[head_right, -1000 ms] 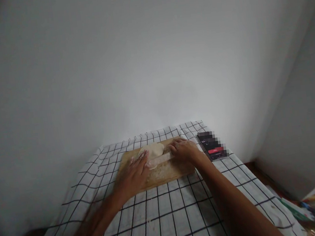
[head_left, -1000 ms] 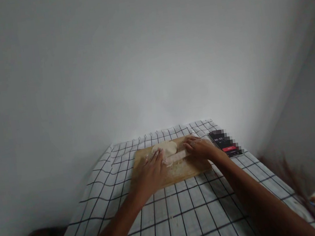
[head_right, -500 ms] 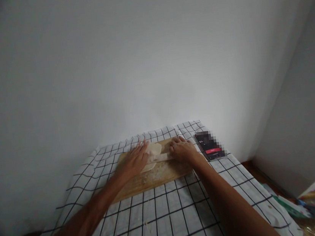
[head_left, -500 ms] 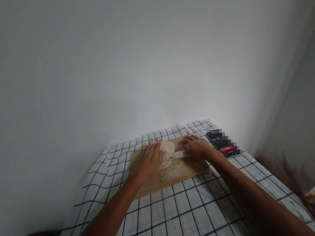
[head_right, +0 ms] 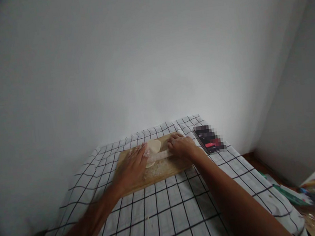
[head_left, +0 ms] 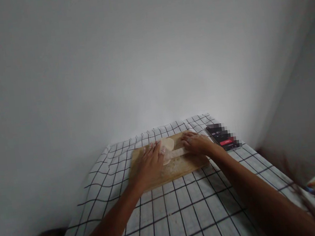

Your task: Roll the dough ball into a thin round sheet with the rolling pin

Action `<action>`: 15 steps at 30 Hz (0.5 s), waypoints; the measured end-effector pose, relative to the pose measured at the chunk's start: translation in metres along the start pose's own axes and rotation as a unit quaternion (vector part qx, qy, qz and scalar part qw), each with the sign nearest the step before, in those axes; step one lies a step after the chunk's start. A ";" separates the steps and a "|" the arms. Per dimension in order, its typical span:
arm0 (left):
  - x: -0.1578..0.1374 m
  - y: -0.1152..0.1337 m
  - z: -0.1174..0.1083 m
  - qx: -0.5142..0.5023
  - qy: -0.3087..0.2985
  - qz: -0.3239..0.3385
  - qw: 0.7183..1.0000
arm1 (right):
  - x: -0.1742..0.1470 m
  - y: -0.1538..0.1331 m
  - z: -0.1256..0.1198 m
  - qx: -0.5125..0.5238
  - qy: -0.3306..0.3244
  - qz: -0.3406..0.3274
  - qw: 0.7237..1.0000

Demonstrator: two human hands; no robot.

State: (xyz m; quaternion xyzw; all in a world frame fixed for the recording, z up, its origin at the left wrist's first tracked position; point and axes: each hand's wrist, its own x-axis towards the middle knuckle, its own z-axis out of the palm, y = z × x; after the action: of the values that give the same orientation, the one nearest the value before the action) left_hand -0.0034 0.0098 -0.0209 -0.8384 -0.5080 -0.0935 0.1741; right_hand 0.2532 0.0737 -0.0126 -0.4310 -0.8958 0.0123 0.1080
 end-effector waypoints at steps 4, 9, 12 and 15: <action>0.041 -0.014 0.009 -0.044 -0.047 -0.114 0.991 | 0.003 -0.001 0.000 0.028 0.008 0.019 0.999; 0.091 -0.029 0.021 -0.080 -0.094 -0.084 0.989 | 0.005 -0.001 -0.001 0.054 0.024 0.032 0.998; 0.104 -0.036 0.027 -0.091 -0.116 -0.068 0.987 | 0.003 -0.004 -0.003 0.043 0.010 0.027 0.999; 0.101 -0.039 0.030 -0.099 -0.131 -0.061 0.984 | 0.002 -0.008 -0.006 0.031 -0.002 0.047 0.998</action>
State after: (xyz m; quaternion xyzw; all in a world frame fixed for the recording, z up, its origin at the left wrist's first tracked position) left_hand 0.0088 0.1202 -0.0071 -0.8237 -0.5652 -0.0430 0.0159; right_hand 0.2468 0.0694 -0.0052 -0.4687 -0.8741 0.0460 0.1188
